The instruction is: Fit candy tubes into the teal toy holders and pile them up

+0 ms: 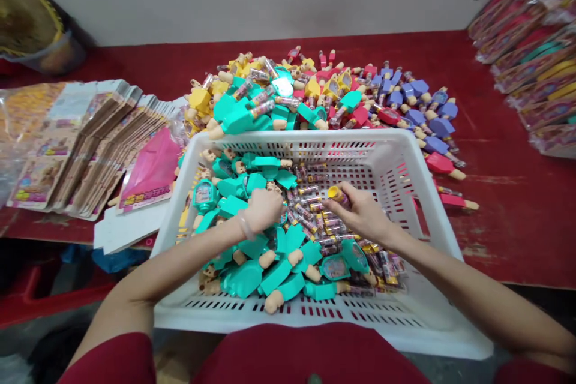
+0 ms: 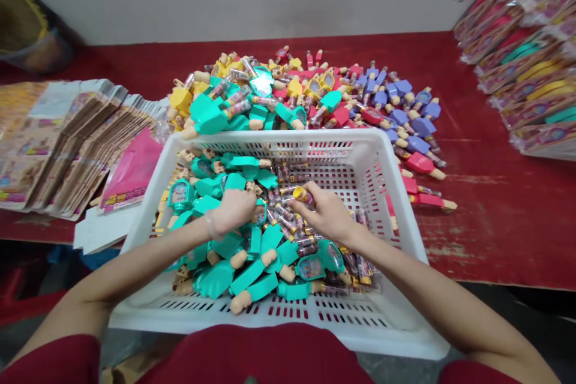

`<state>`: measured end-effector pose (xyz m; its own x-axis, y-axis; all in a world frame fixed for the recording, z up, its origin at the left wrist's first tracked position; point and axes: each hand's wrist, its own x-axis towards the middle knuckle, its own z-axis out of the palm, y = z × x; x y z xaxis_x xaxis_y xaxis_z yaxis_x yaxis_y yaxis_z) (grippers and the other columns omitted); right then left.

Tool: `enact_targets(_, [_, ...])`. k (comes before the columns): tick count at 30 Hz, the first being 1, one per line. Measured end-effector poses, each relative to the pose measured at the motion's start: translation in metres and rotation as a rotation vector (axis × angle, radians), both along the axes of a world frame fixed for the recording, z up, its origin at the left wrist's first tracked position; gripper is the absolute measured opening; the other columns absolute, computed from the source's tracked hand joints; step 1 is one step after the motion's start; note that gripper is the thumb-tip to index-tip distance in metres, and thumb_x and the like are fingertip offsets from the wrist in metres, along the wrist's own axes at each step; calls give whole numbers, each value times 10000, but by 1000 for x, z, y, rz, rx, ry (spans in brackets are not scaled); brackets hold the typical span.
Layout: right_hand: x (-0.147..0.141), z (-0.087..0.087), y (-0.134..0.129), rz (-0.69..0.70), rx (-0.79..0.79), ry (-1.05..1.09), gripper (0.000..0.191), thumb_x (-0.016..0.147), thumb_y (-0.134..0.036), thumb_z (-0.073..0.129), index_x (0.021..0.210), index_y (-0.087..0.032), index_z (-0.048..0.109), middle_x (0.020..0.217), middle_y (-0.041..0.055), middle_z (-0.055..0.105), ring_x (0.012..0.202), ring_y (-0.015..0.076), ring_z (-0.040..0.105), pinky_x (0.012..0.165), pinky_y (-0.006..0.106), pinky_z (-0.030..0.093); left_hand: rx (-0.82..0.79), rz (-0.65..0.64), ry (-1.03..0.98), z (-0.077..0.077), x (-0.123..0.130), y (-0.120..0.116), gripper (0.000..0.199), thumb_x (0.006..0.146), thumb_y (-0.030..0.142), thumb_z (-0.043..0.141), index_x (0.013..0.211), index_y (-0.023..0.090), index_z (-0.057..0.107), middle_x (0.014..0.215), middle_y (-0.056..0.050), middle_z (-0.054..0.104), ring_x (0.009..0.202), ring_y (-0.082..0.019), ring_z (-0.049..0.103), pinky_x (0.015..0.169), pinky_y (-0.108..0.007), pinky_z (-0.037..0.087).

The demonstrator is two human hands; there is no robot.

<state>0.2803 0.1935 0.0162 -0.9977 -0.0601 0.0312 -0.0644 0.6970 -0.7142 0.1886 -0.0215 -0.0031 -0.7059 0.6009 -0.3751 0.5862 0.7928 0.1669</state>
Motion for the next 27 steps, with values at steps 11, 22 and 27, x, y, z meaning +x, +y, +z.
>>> enact_targets(11, [1,-14,-5,48,21,-47,130,843,-280,496,948,-202,492,717,-7,595,601,156,536,565,254,347,63,-81,49,-39,17,14,533,769,417,673,1135,49,549,1031,-212,611,1076,-367,529,914,-467,373])
enact_targets(22, [6,-12,-12,91,-244,-214,333,800,-467,643,980,-191,593,794,3,618,716,168,550,610,264,413,583,59,-425,38,38,-21,594,760,482,659,1231,198,436,1156,-85,541,1033,-257,540,837,-365,457])
enact_targets(27, [12,-2,-16,217,-132,-79,174,876,-348,553,943,-189,573,755,5,592,665,146,520,618,264,384,633,171,-668,45,38,-38,684,751,481,681,1306,219,379,1185,-86,551,1088,-260,541,833,-366,478])
